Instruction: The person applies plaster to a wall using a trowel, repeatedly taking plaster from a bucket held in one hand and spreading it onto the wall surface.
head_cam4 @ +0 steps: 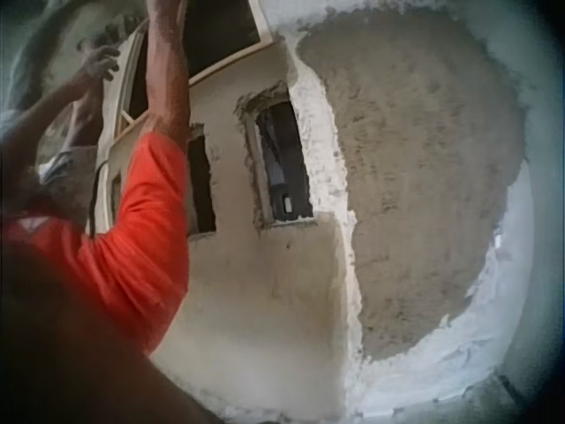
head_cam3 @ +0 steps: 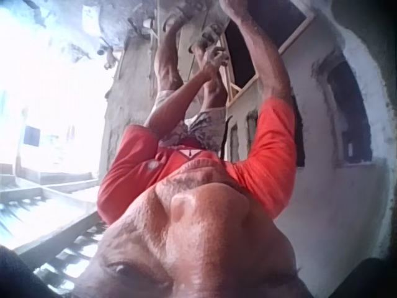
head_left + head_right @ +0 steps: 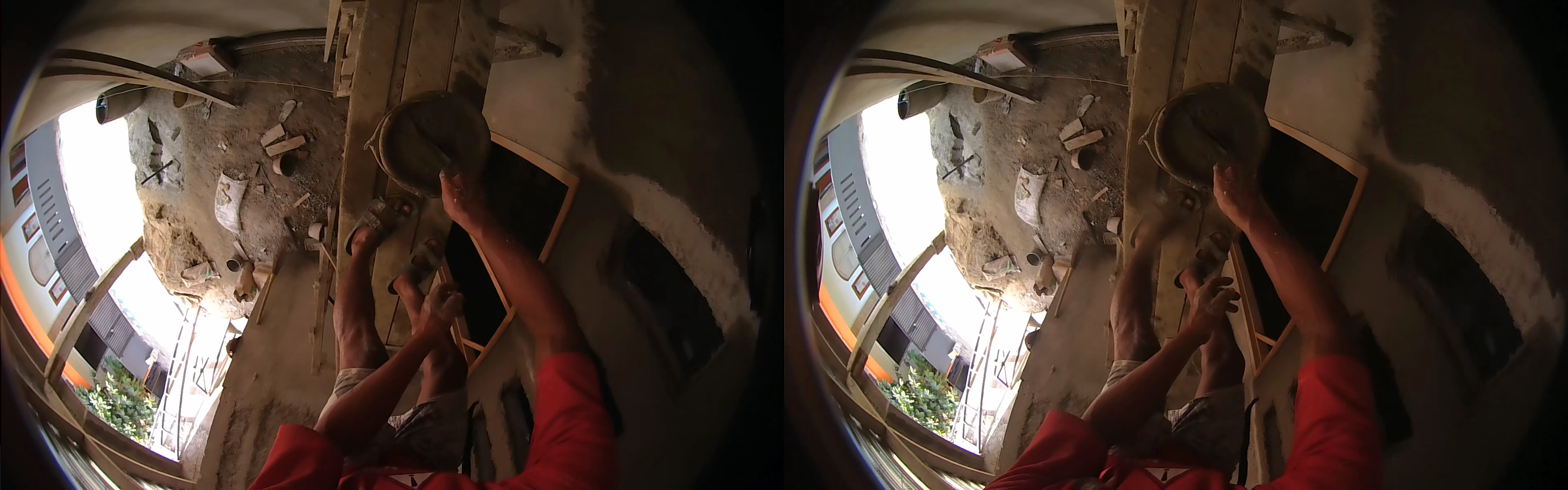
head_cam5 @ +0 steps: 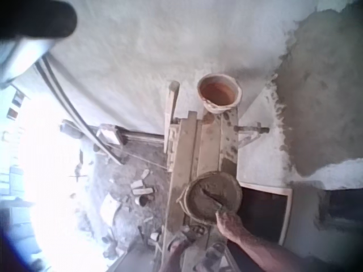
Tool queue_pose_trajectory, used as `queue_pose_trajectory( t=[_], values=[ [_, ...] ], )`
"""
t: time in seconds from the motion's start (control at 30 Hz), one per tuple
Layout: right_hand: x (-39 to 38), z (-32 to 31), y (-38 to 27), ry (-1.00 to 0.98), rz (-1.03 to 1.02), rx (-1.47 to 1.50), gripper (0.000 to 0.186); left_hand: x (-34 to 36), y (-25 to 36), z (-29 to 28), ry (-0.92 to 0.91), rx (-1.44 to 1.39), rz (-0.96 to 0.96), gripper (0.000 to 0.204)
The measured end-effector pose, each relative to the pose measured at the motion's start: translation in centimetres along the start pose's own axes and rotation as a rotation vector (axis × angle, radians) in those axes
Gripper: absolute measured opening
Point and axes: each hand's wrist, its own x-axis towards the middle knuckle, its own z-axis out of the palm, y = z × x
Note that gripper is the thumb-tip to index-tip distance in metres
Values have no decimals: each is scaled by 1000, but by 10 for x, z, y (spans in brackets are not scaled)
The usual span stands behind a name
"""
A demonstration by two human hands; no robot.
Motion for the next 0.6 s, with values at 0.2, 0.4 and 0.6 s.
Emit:
queue_pose_trajectory(
  t=[0.2, 0.4, 0.6],
  values=[
    [50, -32, -61, -235, 151, 75, 30, -3, -4, -24, 114, 23, -11, 50],
    [13, 1, -5, -89, -21, 23, 22, 16, -23, -16, 95, 142, 69, 48],
    [7, -100, 29, -299, 111, -150, 23, 4, -11, -15, 104, 27, 14, 41]
  ],
)
